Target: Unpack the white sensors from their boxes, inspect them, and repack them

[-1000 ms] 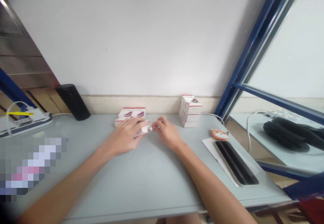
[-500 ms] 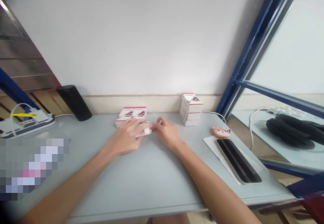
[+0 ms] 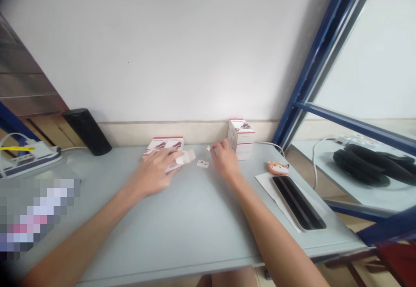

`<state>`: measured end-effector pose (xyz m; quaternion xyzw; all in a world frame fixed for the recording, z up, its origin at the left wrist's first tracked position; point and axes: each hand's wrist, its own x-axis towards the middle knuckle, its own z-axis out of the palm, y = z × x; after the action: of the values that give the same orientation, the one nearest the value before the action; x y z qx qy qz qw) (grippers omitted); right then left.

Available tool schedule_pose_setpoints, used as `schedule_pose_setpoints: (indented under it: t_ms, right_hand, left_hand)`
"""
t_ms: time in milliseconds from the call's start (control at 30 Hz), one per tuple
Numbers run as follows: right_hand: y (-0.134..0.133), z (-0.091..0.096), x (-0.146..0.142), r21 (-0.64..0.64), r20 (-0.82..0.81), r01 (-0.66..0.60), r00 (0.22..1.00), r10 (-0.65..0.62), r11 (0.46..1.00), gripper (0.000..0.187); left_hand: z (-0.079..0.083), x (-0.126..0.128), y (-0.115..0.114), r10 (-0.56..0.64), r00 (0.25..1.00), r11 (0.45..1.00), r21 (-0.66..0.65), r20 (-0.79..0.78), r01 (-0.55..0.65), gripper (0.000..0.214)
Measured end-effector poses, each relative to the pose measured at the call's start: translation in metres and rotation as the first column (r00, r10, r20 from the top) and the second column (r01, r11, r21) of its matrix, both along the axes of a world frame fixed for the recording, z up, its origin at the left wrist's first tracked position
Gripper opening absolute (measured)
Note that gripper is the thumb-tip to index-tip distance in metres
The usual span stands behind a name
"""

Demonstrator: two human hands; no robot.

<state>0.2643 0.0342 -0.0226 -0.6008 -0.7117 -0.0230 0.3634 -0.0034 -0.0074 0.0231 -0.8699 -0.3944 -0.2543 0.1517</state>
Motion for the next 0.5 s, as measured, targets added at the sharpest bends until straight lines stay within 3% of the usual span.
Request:
schedule_pose_setpoints:
  t_ms: [133, 200, 300, 400, 500]
  right_hand:
    - [0.007, -0.012, 0.008, -0.149, 0.1, 0.013, 0.995, 0.002, 0.989, 0.019]
    - [0.005, -0.011, 0.005, -0.153, 0.091, 0.001, 0.996, 0.013, 0.988, 0.017]
    - [-0.008, 0.005, -0.005, 0.006, -0.024, -0.033, 0.999, 0.033, 0.999, 0.023]
    - [-0.027, 0.026, -0.017, 0.213, -0.121, -0.188, 0.969, 0.217, 0.959, 0.027]
    - [-0.039, 0.03, -0.032, 0.199, -0.125, -0.256, 0.951, 0.283, 0.946, 0.028]
  left_hand:
    - [-0.004, -0.001, 0.002, -0.001, 0.999, 0.999, 0.043, 0.052, -0.001, 0.04]
    - [-0.007, -0.002, 0.005, -0.016, 0.993, 0.997, 0.079, 0.116, 0.007, 0.041]
    - [-0.012, -0.001, 0.007, -0.043, 0.982, 0.991, 0.134, 0.182, 0.019, 0.046]
    - [-0.013, 0.002, 0.005, -0.061, 0.986, 0.988, 0.153, 0.156, 0.037, 0.046]
    - [-0.013, 0.006, 0.001, -0.077, 0.99, 0.985, 0.161, 0.115, 0.058, 0.047]
